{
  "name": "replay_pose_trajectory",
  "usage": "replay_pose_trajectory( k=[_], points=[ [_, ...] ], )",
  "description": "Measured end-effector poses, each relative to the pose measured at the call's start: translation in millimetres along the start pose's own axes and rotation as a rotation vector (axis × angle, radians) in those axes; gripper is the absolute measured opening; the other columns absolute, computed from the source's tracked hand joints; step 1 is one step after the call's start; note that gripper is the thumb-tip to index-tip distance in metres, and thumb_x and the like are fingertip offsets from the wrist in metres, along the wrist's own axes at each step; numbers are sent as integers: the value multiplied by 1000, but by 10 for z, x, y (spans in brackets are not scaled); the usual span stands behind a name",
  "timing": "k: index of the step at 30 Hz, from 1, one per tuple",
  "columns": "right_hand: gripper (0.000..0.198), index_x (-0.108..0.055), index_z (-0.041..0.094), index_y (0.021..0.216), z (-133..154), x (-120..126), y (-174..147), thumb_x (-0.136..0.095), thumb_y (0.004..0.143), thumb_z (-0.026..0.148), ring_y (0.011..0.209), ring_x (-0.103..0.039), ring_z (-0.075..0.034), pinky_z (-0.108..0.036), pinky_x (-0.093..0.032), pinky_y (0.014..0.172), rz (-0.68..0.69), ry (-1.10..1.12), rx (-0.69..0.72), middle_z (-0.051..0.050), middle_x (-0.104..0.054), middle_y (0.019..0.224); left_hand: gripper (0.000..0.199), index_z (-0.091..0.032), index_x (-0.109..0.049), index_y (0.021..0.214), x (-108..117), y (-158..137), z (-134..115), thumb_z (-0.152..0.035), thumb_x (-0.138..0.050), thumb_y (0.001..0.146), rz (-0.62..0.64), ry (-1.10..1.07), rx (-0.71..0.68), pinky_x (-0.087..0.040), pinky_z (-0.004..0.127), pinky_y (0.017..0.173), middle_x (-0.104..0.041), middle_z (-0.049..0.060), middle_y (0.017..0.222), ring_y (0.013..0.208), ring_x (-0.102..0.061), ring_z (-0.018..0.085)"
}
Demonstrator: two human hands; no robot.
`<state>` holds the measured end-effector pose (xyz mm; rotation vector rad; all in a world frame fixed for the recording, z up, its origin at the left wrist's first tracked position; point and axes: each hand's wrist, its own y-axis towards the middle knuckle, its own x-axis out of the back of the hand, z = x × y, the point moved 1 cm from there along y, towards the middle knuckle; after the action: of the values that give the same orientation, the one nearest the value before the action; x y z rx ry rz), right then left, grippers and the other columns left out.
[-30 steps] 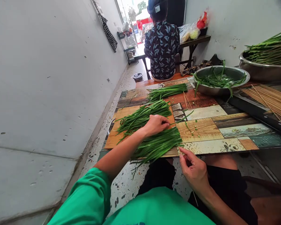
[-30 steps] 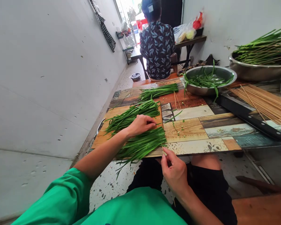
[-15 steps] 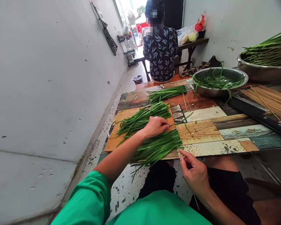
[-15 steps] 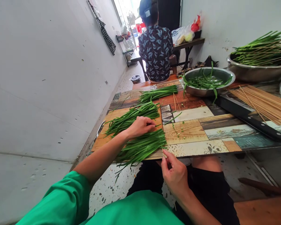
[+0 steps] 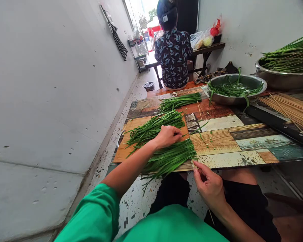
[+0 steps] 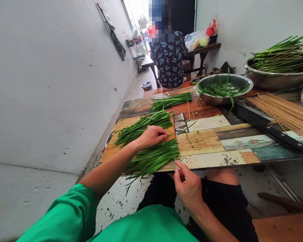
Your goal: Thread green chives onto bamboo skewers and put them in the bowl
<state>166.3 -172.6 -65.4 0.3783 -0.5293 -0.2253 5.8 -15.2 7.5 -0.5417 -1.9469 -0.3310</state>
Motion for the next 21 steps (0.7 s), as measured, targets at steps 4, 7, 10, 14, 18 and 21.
replay_pose_trajectory(
  k=[4, 7, 10, 14, 18, 21],
  points=[
    [26, -68, 11, 102, 0, -9, 2, -52, 85, 23, 60, -67, -13, -21, -55, 58, -18, 0, 14, -8, -74, 85, 20, -19, -73, 89, 7, 13, -4, -24, -54, 82, 6, 11, -30, -42, 26, 76, -73, 1, 88, 82, -63, 16],
    [26, -68, 11, 103, 3, -6, 0, -51, 85, 22, 56, -65, -12, -21, -53, 53, -16, 6, 14, -8, -74, 84, 19, -19, -73, 90, 2, 17, -3, -22, -56, 82, -1, -2, -47, -42, 26, 79, -73, 1, 91, 86, -63, 15],
    [27, -68, 12, 103, -1, 3, 2, -51, 85, 23, 52, -63, -11, -21, -51, 50, -13, 11, -7, -6, -73, 80, 17, -19, -73, 89, -13, -5, -13, -22, -58, 82, 9, -21, -76, -43, 25, 79, -72, 1, 91, 87, -63, 15],
    [27, -68, 12, 103, -7, 11, 21, -51, 85, 24, 48, -59, -11, -21, -49, 48, -7, 2, -34, -3, -70, 68, 21, -18, -73, 95, 20, -61, -49, -20, -55, 84, 106, -58, -201, -44, 22, 81, -72, 2, 98, 90, -63, 14],
    [27, -67, 13, 104, -21, 12, 19, -50, 86, 24, 44, -56, -10, -22, -48, 45, 5, -13, -24, -3, -70, 68, 28, -18, -71, 103, 210, -106, 22, -18, -50, 86, -5, 58, -60, -44, 24, 82, -72, 5, 99, 89, -63, 15],
    [26, -67, 15, 103, -54, 18, -16, -51, 85, 25, 52, -63, -12, -22, -52, 50, -3, -16, 7, -5, -73, 78, 25, -19, -72, 100, 375, -160, 141, -20, -53, 84, -118, 183, 53, -44, 27, 80, -71, 6, 95, 88, -62, 17]
  ],
)
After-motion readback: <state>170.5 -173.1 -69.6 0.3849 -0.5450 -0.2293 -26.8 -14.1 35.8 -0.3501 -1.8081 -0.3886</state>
